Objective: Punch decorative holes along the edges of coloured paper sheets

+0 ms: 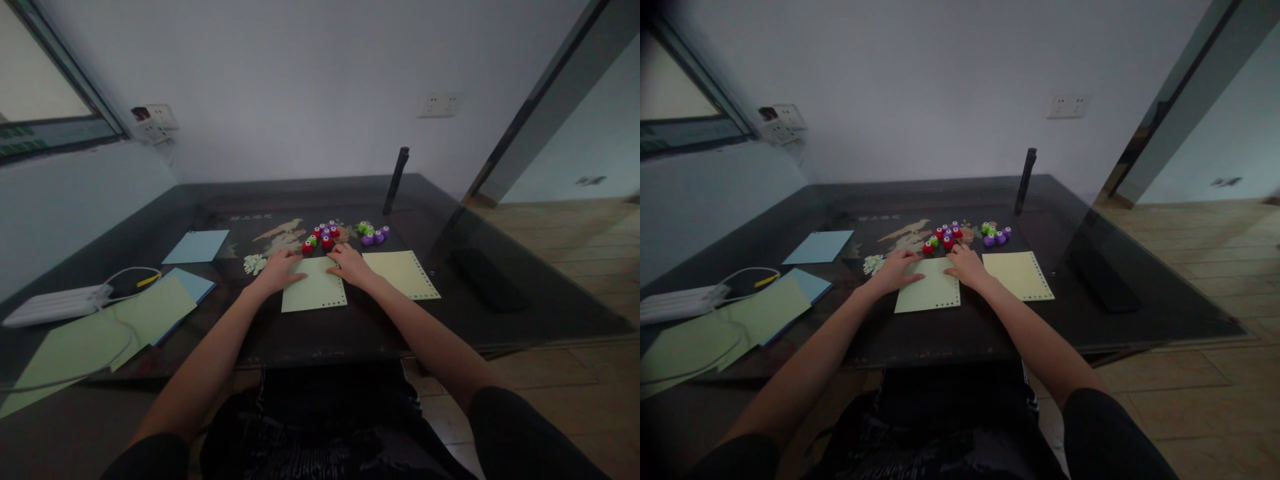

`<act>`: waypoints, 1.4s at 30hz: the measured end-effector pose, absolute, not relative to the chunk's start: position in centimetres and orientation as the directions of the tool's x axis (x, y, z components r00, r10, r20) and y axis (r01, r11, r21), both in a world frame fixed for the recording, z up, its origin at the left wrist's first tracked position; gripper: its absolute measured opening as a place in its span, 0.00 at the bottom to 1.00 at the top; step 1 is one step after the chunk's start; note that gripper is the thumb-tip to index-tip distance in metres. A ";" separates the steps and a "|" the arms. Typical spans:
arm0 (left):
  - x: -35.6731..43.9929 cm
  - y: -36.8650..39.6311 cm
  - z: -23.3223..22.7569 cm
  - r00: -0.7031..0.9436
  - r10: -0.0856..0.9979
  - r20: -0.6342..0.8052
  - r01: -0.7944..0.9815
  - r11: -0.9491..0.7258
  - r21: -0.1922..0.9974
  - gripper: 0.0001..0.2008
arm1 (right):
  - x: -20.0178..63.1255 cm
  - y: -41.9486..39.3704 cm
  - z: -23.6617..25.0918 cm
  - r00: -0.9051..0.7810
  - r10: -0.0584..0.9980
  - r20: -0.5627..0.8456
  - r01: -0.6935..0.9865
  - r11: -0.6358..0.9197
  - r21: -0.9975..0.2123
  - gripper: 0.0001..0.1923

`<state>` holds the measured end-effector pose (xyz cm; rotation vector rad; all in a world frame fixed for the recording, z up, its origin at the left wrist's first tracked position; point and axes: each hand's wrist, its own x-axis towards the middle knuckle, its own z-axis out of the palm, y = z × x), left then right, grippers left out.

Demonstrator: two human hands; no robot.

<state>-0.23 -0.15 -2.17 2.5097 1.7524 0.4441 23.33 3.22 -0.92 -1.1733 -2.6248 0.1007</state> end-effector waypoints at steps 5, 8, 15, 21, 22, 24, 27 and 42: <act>-0.1 -0.3 -2.0 0.330 0.909 0.253 0.893 -0.388 0.230 0.25 | 23.4 3.1 -1.0 -0.604 0.743 0.290 0.700 0.668 -0.252 0.19; 0.1 -0.4 -1.7 0.328 0.902 0.281 0.882 -0.399 0.251 0.23 | 23.4 3.2 -1.1 -0.574 0.755 0.316 0.703 0.653 -0.283 0.16; 0.4 -0.6 -0.7 0.278 0.908 0.312 0.864 -0.378 0.332 0.10 | 23.7 3.9 -1.9 -0.478 0.808 0.345 0.676 0.589 -0.443 0.07; -0.3 -0.5 -0.1 0.095 0.936 0.340 0.806 -0.273 0.525 0.09 | 24.0 3.8 -1.1 -0.393 0.869 0.301 0.552 0.485 -0.678 0.09; -0.4 -0.4 -0.1 0.044 0.940 0.339 0.797 -0.237 0.556 0.11 | 24.1 3.7 -0.9 -0.394 0.880 0.266 0.480 0.443 -0.757 0.09; -0.6 -0.2 0.0 -0.054 0.942 0.332 0.751 -0.181 0.635 0.15 | 24.3 3.4 -0.6 -0.446 0.880 0.165 0.290 0.316 -0.903 0.11; -0.7 -0.1 0.0 -0.156 0.936 0.314 0.612 -0.158 0.775 0.18 | 24.7 3.2 -0.5 -0.554 0.832 0.011 0.145 0.109 -0.983 0.16; 1.1 -1.0 -0.2 0.080 0.993 0.083 0.331 -0.105 0.938 0.18 | 25.5 3.8 0.8 -0.272 0.957 0.099 0.018 0.108 -0.994 0.15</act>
